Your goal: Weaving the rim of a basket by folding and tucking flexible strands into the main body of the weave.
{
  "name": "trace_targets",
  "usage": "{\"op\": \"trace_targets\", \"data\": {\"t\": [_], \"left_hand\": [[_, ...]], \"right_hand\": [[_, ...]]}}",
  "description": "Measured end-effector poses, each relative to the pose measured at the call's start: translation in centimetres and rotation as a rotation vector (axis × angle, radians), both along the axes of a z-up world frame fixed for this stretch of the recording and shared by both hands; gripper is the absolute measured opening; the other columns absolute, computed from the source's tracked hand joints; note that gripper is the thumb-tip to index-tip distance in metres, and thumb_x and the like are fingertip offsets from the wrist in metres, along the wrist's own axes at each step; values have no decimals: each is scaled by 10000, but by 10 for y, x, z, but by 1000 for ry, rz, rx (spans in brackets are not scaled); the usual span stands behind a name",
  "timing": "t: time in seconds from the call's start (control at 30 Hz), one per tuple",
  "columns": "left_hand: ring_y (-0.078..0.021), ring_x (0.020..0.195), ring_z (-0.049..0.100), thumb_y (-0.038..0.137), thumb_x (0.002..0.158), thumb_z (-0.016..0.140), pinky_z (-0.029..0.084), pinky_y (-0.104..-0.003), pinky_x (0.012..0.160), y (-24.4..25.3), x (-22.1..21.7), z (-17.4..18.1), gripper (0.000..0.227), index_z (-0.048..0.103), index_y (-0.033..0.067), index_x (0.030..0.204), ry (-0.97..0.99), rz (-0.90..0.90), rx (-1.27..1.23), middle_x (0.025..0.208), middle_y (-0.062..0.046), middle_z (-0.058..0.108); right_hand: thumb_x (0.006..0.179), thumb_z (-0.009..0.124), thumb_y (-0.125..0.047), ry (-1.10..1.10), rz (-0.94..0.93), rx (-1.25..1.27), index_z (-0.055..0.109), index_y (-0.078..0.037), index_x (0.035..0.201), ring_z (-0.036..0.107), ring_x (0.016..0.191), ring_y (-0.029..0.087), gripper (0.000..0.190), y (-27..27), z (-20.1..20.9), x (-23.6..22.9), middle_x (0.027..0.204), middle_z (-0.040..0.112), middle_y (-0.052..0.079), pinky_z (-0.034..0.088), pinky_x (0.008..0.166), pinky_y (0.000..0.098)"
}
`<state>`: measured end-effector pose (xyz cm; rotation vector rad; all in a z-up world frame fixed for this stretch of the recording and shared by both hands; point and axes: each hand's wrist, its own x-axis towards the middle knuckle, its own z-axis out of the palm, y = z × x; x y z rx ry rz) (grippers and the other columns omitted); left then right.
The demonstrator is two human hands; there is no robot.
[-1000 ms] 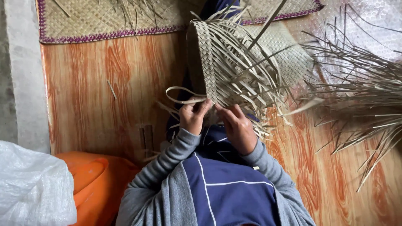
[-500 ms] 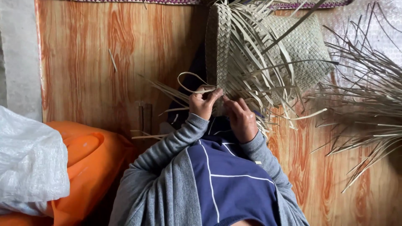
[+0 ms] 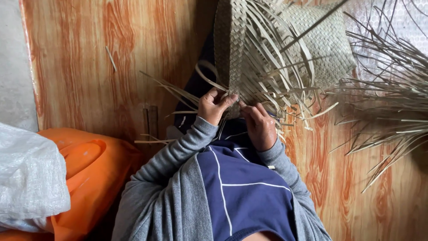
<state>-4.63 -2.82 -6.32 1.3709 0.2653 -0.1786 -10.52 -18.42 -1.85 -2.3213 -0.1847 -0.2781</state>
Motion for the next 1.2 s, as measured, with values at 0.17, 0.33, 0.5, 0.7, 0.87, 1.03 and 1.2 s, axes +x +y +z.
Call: {"op": "trace_targets", "data": {"t": [0.17,0.33,0.5,0.7,0.87,1.03,1.2], "left_hand": [[-78,652,632,271,706,957,561,-290,607,3,-5,-1,295,753,87,815,22,-54,107,650,-50,695],[-38,586,551,237,687,965,514,-247,552,1,-6,12,271,740,108,765,27,15,78,578,16,605],[-40,590,553,232,692,958,481,-220,548,-5,3,8,289,710,126,795,-21,130,37,586,29,547],[-22,655,581,162,833,867,545,-211,633,-3,4,18,196,687,85,838,-73,207,-130,633,23,600],[-42,710,579,126,848,857,556,-258,662,-1,4,10,194,681,50,877,-153,224,-126,652,5,596],[-49,709,614,77,893,768,629,-218,761,9,5,21,146,634,45,943,-202,121,-386,806,2,668],[-46,669,581,38,874,776,638,-231,760,10,7,18,150,637,46,932,-193,155,-397,766,17,626]], "right_hand": [[958,725,-73,-20,-1,35,749,-151,1118,705,745,395,179,2,1,1,858,635,88,571,606,447],[974,700,-93,-31,12,-76,758,-205,1129,690,697,369,200,-6,8,-4,849,621,69,565,595,454],[953,702,-95,81,23,-82,748,-173,1059,689,730,432,140,-25,2,-21,835,636,123,554,587,495],[922,733,-78,191,16,-53,777,-188,1036,695,692,369,165,-62,-3,-48,819,667,80,541,601,434],[891,761,-93,319,13,-35,782,-156,989,688,613,354,119,-89,16,-72,796,686,99,525,540,424],[862,707,73,592,-79,137,733,24,1021,482,578,108,169,-123,39,-97,828,670,29,391,518,258],[851,720,65,681,-175,139,796,-41,1082,437,561,112,265,-143,38,-115,709,580,9,365,506,255]]}}
